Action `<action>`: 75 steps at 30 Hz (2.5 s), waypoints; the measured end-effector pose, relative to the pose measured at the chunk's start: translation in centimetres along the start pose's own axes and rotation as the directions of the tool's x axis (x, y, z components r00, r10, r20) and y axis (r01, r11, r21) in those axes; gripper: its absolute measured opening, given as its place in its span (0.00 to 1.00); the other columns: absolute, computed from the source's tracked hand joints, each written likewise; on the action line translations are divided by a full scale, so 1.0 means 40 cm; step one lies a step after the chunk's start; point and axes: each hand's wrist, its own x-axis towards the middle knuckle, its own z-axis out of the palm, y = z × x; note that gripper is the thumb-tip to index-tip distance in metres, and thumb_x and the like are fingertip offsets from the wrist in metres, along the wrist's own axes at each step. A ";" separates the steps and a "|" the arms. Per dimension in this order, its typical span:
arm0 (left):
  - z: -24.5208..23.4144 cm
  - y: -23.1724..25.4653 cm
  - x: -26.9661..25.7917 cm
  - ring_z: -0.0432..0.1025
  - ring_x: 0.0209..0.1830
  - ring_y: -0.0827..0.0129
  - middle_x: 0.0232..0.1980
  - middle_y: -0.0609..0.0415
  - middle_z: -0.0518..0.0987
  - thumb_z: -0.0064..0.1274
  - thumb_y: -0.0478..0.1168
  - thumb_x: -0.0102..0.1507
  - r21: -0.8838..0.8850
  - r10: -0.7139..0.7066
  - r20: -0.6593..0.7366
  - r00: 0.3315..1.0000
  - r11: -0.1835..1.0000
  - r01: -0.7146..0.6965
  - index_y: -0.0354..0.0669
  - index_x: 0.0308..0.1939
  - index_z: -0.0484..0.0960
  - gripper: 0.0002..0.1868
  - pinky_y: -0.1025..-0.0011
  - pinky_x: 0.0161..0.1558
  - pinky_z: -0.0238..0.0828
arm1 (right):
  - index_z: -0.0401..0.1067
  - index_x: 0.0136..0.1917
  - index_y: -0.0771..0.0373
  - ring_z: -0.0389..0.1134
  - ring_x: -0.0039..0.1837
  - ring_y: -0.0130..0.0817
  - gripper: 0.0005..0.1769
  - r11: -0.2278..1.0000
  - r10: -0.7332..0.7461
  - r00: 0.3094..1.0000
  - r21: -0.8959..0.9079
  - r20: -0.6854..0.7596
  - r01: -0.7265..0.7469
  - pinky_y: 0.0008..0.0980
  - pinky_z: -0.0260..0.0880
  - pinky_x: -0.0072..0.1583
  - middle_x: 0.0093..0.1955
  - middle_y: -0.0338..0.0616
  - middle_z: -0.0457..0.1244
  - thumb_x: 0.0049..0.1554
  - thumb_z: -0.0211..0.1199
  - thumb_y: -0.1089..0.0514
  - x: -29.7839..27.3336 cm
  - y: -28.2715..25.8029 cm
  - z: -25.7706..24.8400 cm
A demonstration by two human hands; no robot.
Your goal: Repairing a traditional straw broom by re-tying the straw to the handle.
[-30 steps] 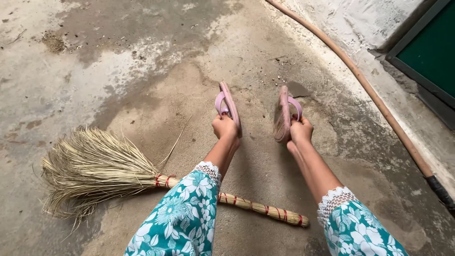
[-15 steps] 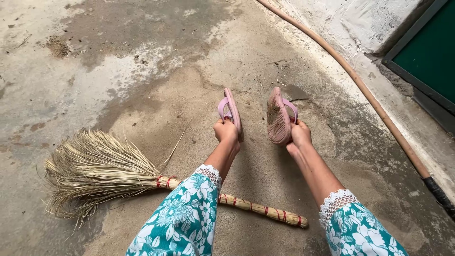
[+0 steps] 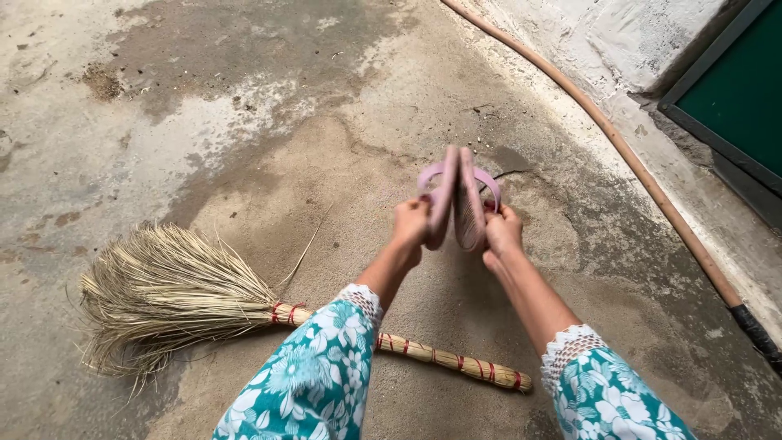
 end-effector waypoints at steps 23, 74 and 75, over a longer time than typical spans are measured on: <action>-0.068 0.136 -0.060 0.81 0.44 0.62 0.48 0.46 0.84 0.40 0.41 0.70 0.181 0.097 -0.522 0.848 0.983 -0.001 0.44 0.60 0.77 0.17 0.64 0.43 0.76 | 0.68 0.62 0.66 0.71 0.43 0.30 0.15 0.948 -0.315 0.873 -0.086 -0.371 0.306 0.31 0.75 0.41 0.51 0.50 0.67 0.69 0.47 0.57 -0.171 -0.187 0.029; 0.697 -0.351 -0.650 0.73 0.48 0.59 0.45 0.55 0.83 0.58 0.44 0.60 0.668 0.479 0.436 0.762 0.395 -0.631 0.53 0.54 0.80 0.18 0.54 0.50 0.58 | 0.73 0.64 0.59 0.74 0.36 0.32 0.19 0.446 -0.232 0.925 -0.878 -0.302 -0.175 0.34 0.74 0.42 0.37 0.45 0.72 0.60 0.64 0.57 -0.363 -0.241 -0.987; 0.703 -0.363 -0.663 0.73 0.48 0.59 0.45 0.55 0.83 0.58 0.44 0.60 0.685 0.470 0.415 0.779 0.403 -0.608 0.53 0.54 0.80 0.18 0.55 0.50 0.58 | 0.73 0.64 0.58 0.74 0.36 0.32 0.19 0.446 -0.209 0.918 -0.868 -0.338 -0.218 0.35 0.74 0.42 0.37 0.45 0.72 0.60 0.65 0.57 -0.365 -0.232 -1.002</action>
